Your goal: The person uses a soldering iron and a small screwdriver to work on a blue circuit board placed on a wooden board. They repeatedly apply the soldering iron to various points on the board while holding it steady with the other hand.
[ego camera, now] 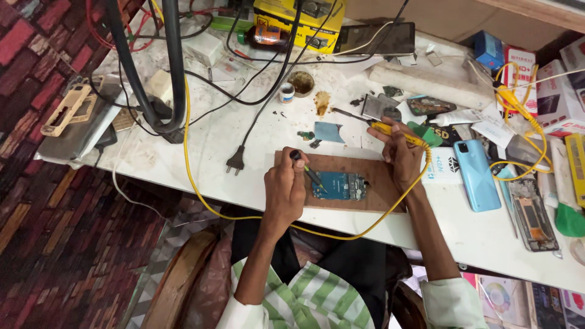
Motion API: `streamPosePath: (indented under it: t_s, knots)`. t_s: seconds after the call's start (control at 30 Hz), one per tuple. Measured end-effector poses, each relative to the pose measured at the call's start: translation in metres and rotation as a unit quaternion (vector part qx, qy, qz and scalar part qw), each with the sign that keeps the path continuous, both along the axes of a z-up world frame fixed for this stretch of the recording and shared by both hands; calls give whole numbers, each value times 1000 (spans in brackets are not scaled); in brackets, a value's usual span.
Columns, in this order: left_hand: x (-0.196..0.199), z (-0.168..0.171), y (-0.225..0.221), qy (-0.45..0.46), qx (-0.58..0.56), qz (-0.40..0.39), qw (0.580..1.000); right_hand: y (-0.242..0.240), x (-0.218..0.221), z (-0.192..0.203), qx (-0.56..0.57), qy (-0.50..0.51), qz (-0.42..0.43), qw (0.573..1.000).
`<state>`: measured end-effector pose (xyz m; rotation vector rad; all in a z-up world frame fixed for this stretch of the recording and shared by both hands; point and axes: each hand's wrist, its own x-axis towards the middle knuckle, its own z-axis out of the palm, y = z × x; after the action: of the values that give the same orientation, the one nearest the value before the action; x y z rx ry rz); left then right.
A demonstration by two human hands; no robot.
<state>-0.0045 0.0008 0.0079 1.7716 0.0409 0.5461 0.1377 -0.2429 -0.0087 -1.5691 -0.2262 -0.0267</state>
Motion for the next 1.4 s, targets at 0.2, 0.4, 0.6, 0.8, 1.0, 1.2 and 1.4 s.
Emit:
streamPosePath:
  t_s: [0.2, 0.4, 0.6, 0.8, 1.0, 1.2, 1.4]
  knots:
    - [2, -1, 1, 28, -8, -2, 1000, 0, 0, 1, -18, -5, 30, 999]
    - [2, -5, 0, -21, 13, 7, 1000, -2, 2, 0, 0, -2, -6, 1000]
    - [2, -6, 0, 37, -1, -5, 999, -5, 2, -2, 7, 2, 27, 1000]
    - [0, -3, 0, -15, -1, -7, 1000, -2, 1, -1, 15, 14, 0, 1000]
    - [2, -5, 1, -1, 1, 2, 1000, 0, 2, -1, -3, 25, -9, 1000]
    - [1, -6, 0, -12, 0, 7, 1000, -32, -19, -10, 205, 52, -56, 976]
    - [1, -8, -1, -33, 12, 8, 999, -74, -107, -22, 424, 31, -122, 897]
